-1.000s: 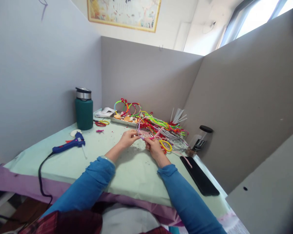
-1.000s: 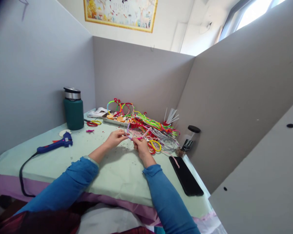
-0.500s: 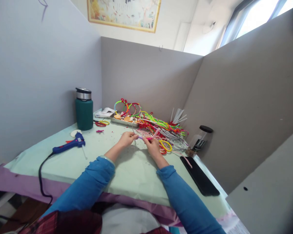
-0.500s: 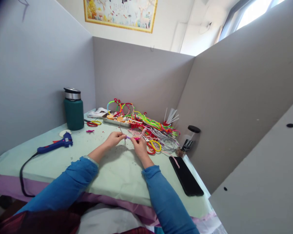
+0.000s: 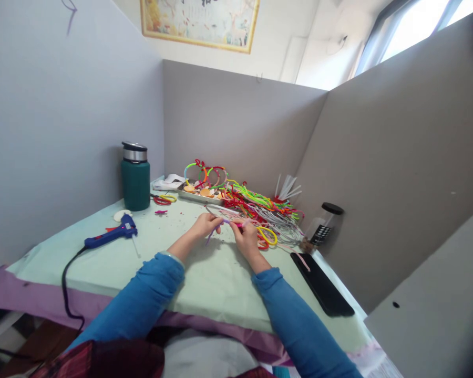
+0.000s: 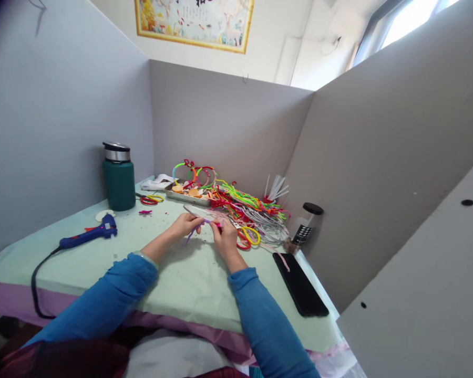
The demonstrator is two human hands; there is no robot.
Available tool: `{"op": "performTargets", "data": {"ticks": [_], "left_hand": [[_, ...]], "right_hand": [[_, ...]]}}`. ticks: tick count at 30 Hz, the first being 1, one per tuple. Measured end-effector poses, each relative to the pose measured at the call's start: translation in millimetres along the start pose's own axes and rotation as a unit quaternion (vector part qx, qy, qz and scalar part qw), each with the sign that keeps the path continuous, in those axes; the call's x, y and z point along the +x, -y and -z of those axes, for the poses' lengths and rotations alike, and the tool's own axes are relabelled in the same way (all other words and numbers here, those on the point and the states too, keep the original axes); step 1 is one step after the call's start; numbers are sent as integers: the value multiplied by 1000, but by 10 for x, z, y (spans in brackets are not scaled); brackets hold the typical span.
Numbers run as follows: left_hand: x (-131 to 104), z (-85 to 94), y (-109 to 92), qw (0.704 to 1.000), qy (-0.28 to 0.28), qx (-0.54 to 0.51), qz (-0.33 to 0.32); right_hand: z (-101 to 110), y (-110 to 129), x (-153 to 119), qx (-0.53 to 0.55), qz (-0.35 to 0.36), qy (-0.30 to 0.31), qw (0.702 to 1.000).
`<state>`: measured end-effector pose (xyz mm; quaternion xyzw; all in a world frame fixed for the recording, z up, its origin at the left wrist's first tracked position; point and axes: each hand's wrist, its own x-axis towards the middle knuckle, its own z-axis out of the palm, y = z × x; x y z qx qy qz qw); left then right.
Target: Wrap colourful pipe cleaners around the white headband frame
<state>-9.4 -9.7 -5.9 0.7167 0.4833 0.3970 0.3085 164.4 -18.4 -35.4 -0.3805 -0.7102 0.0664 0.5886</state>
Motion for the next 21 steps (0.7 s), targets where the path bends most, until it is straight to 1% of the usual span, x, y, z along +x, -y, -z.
{"op": "performTargets", "data": {"ticks": [2, 4, 6, 8, 10, 13, 16, 19, 21], "left_hand": [[-16, -6, -31, 999, 17, -41, 15], [-24, -14, -64, 994, 41, -99, 23], [-27, -20, -91, 985, 56, -159, 28], [-27, -19, -104, 976, 53, -207, 35], [-28, -12, -98, 970, 44, -236, 37], [-33, -1, -68, 966, 68, -249, 12], [-42, 4, -46, 964, 83, -251, -13], [-55, 4, -53, 965, 81, -247, -17], [-62, 2, -68, 967, 80, -241, -19]], "right_hand": [[-2, -19, 15, 35, -64, -8, 997], [-4, -55, 36, 108, -158, -5, 981], [-2, -92, 58, 210, -244, 11, 947], [7, -110, 72, 307, -298, 33, 903], [19, -103, 77, 378, -334, 62, 861], [41, -66, 72, 438, -371, 105, 812], [60, -40, 66, 474, -385, 137, 780], [74, -45, 63, 507, -400, 164, 746], [77, -63, 60, 522, -405, 180, 729]]}}
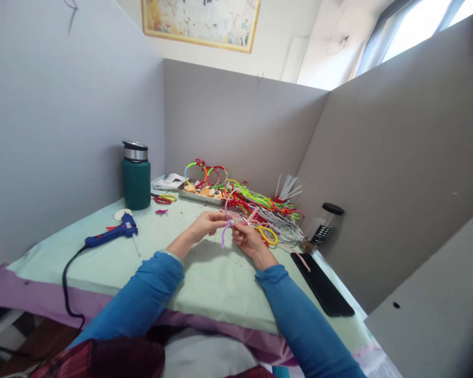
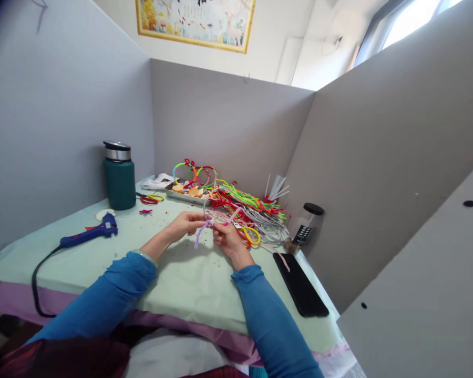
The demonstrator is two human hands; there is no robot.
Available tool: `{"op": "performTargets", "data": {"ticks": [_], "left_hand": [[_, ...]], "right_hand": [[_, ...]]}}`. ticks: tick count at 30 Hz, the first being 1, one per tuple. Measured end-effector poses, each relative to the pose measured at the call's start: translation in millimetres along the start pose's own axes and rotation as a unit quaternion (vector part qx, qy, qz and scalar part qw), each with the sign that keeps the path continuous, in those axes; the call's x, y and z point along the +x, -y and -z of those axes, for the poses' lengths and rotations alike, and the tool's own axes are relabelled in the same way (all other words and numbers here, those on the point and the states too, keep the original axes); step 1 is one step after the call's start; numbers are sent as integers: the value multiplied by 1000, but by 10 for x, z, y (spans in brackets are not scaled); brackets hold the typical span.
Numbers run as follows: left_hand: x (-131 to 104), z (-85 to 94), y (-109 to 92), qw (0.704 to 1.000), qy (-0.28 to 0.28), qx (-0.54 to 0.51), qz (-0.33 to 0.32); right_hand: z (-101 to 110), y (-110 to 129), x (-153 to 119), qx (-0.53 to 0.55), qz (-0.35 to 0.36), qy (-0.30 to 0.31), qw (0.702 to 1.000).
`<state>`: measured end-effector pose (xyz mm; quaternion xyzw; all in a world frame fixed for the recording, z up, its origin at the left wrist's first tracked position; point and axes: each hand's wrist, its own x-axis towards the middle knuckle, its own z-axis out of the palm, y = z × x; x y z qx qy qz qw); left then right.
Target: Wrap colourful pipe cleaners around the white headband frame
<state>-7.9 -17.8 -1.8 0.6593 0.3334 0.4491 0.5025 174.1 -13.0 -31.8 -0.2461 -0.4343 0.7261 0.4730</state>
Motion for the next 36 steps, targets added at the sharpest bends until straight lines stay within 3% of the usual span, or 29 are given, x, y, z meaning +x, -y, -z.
{"op": "performTargets", "data": {"ticks": [17, 23, 27, 30, 33, 36], "left_hand": [[-11, -88, -39, 996, -72, 48, -23], [-6, -97, -43, 996, -77, 26, -41], [23, -84, -30, 995, -96, 35, -24], [59, -67, 4, 991, -122, 50, -1], [92, -48, 49, 985, -144, 87, 30], [115, -34, 88, 980, -152, 116, 59]], "right_hand": [[-42, -4, -11, -30, 3, 21, 999], [-102, -24, -14, -90, 69, -36, 993], [-99, -64, 16, -217, 164, -112, 956], [-109, -66, 9, -346, 240, -174, 890], [-129, -68, -15, -417, 313, -167, 837], [-135, -82, -21, -420, 342, -151, 827]]}}
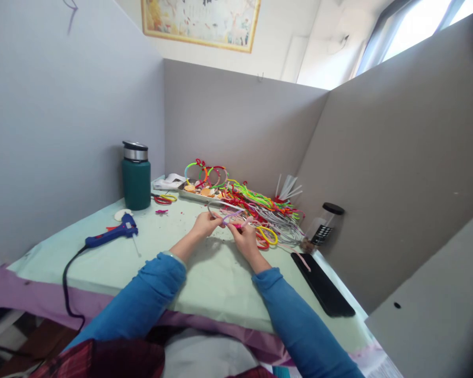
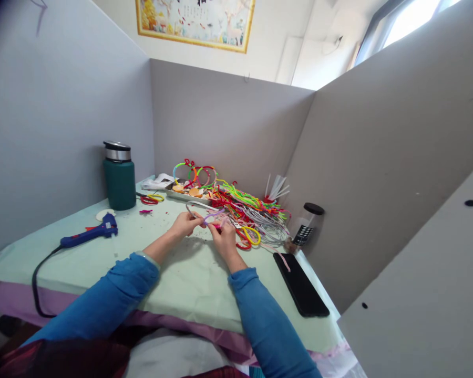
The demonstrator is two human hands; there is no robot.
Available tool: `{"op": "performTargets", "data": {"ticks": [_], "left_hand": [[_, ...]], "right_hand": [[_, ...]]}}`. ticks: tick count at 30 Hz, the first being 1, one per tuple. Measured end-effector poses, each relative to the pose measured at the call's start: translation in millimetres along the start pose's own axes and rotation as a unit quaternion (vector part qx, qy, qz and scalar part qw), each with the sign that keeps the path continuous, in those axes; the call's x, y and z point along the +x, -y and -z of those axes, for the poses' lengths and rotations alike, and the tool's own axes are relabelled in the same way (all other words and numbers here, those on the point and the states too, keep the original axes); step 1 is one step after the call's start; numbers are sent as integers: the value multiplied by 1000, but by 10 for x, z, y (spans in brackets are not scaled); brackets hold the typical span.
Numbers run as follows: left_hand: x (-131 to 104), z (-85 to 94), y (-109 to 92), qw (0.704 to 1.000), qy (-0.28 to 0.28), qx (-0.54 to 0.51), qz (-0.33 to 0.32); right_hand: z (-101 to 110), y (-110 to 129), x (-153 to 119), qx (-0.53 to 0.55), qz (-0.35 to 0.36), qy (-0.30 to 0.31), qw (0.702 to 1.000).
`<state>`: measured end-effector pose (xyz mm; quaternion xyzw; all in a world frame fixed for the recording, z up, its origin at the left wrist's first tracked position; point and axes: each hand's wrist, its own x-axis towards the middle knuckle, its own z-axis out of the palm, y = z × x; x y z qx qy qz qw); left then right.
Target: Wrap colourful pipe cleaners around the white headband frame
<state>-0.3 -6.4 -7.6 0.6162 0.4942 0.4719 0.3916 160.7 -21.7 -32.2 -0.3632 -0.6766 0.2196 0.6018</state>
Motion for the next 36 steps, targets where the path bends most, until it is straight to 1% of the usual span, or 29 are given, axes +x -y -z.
{"op": "performTargets", "data": {"ticks": [2, 5, 8, 11, 16, 19, 24, 29, 32, 34, 36], "left_hand": [[8, -3, 12, 1000, 6, -11, 7], [-12, -1, -4, 997, 44, -54, -23], [-71, 16, -52, 989, 103, -95, -53], [-120, 41, -92, 982, 142, -107, -59], [-119, 71, -87, 981, 167, -89, -43], [-120, 85, -78, 973, 189, -128, -23], [-161, 116, -88, 945, 243, -217, 5], [-193, 148, -120, 909, 308, -280, 25], [-206, 149, -134, 899, 314, -302, 41], [-211, 138, -130, 904, 311, -293, 38], [-209, 121, -116, 912, 297, -283, 19]], "right_hand": [[-6, -12, 5, 6, -23, -7, 1000], [-6, -30, 26, 34, -98, -14, 994], [1, -33, 37, 125, -174, 7, 977], [5, -35, 34, 208, -213, 32, 954], [9, -54, 28, 256, -234, 61, 936], [20, -37, 31, 281, -244, 94, 923], [54, 21, 31, 333, -269, 162, 889], [80, 65, 17, 355, -284, 189, 870], [81, 81, 4, 354, -290, 210, 864], [79, 79, -2, 357, -285, 215, 863], [75, 68, -1, 362, -281, 216, 862]]}}
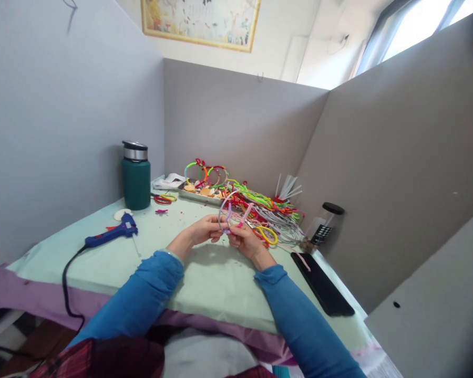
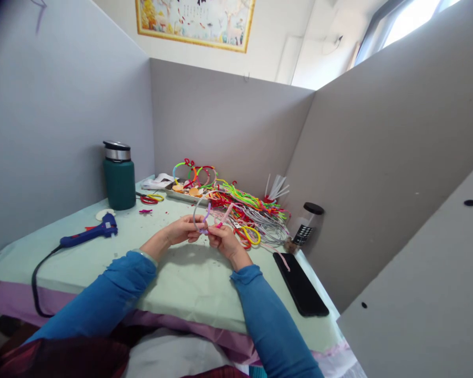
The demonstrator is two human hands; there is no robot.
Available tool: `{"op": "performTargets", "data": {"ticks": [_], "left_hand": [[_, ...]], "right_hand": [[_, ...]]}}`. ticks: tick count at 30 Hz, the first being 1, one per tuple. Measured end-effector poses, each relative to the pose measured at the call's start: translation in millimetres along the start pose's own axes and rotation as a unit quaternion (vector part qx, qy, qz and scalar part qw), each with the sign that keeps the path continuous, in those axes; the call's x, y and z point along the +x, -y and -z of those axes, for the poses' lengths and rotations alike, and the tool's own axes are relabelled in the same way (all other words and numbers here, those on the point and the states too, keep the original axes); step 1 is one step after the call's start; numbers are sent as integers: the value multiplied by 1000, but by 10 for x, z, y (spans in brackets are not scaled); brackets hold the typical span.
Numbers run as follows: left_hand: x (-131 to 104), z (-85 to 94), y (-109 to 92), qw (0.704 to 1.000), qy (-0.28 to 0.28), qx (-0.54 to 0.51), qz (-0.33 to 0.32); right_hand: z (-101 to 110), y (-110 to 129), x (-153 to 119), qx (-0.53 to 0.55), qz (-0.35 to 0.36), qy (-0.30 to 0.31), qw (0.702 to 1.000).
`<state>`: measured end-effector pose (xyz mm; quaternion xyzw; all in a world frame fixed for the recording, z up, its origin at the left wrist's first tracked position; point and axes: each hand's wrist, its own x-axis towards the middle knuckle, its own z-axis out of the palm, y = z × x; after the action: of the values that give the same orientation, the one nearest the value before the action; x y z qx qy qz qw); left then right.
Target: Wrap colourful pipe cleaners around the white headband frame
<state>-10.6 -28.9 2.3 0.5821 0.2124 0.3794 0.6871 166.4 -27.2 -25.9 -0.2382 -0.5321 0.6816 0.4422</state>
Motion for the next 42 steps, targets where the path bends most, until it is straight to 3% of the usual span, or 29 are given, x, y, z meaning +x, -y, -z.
{"op": "performTargets", "data": {"ticks": [6, 14, 20, 23, 25, 30, 32, 35, 39, 42], "left_hand": [[76, 19, 48, 992, -91, -25, -81], [124, -4, 57, 982, -126, -127, -60], [161, -23, 89, 977, -169, -101, -77], [194, 10, 124, 967, -229, -61, -89], [218, 41, 147, 961, -263, -29, -87], [283, 90, 196, 947, -309, 55, -64], [293, 91, 204, 946, -309, 71, -68], [273, 76, 192, 960, -257, 49, -100], [219, 48, 146, 971, -203, -13, -126], [186, 29, 120, 978, -172, -56, -109]], "right_hand": [[25, -28, 49, 12, 48, -59, 997], [62, -44, 84, 73, 49, -94, 992], [78, -32, 83, 82, 37, -83, 993], [75, -60, 98, 32, 55, -94, 994], [73, -94, 113, -38, 99, -133, 985], [81, -153, 144, -214, 168, -241, 932], [91, -149, 149, -221, 167, -259, 925], [105, -110, 147, -129, 155, -257, 945], [107, -37, 113, 34, 89, -168, 981], [103, -5, 82, 97, 45, -99, 989]]}}
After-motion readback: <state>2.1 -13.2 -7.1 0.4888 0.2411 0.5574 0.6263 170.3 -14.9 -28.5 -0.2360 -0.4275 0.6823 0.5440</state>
